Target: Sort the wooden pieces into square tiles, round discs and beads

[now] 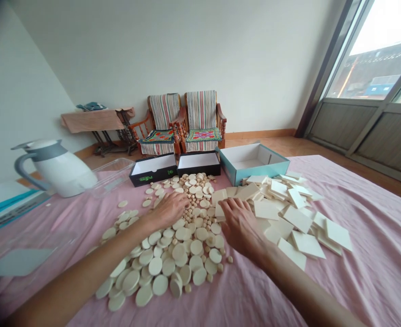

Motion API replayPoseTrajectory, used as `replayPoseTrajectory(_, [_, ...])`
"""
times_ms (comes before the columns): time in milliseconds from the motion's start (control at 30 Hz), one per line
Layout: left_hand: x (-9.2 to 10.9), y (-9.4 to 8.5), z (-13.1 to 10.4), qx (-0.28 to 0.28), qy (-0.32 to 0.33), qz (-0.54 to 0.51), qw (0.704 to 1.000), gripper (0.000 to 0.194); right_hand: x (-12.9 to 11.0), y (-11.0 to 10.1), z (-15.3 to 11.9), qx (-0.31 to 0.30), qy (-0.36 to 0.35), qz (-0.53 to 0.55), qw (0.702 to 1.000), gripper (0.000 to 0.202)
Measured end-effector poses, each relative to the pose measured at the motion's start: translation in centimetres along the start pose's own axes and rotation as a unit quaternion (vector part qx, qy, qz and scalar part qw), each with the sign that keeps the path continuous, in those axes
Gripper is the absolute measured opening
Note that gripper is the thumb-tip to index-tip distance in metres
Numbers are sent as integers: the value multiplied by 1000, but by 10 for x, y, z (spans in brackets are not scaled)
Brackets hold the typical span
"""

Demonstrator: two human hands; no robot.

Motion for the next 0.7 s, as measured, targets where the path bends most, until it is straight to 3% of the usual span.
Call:
replayPoseTrajectory(167, [-36, -14, -25, 35, -40, 19, 998, 25, 9, 22, 25, -157, -25, -58, 986, 41])
replayPoseTrajectory(233, [-44, -23, -38, 55, -54, 23, 997, 33, 14, 26, 29, -178, -34, -60, 982, 37])
replayPoseTrajectory(333, [-45, -43, -60, 89, -69, 10, 994, 29, 16, 29, 33, -185, -37, -72, 979, 35])
replayPoseTrajectory(433, [-26, -63, -82, 134, -61, -23, 989, 24, 13, 31, 36, -200, -42, -84, 975, 39])
replayPoseTrajectory(533, [8, -74, -99, 134, -30, -45, 989, 25, 11, 35, 37, -216, -44, -88, 971, 41])
replayPoseTrajectory(700, [76, -70, -114, 80, 77, -80, 991, 26, 13, 40, 40, -232, -31, -93, 968, 49])
Point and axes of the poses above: each hand's wrist, its own z-axis towards the middle knuckle, its own y-axis out of the palm, x = y × z, the point moved 6 cm from there along z, towards the middle knuckle, and after that the axes turned 11 degrees about x, right-handed, at the moved point
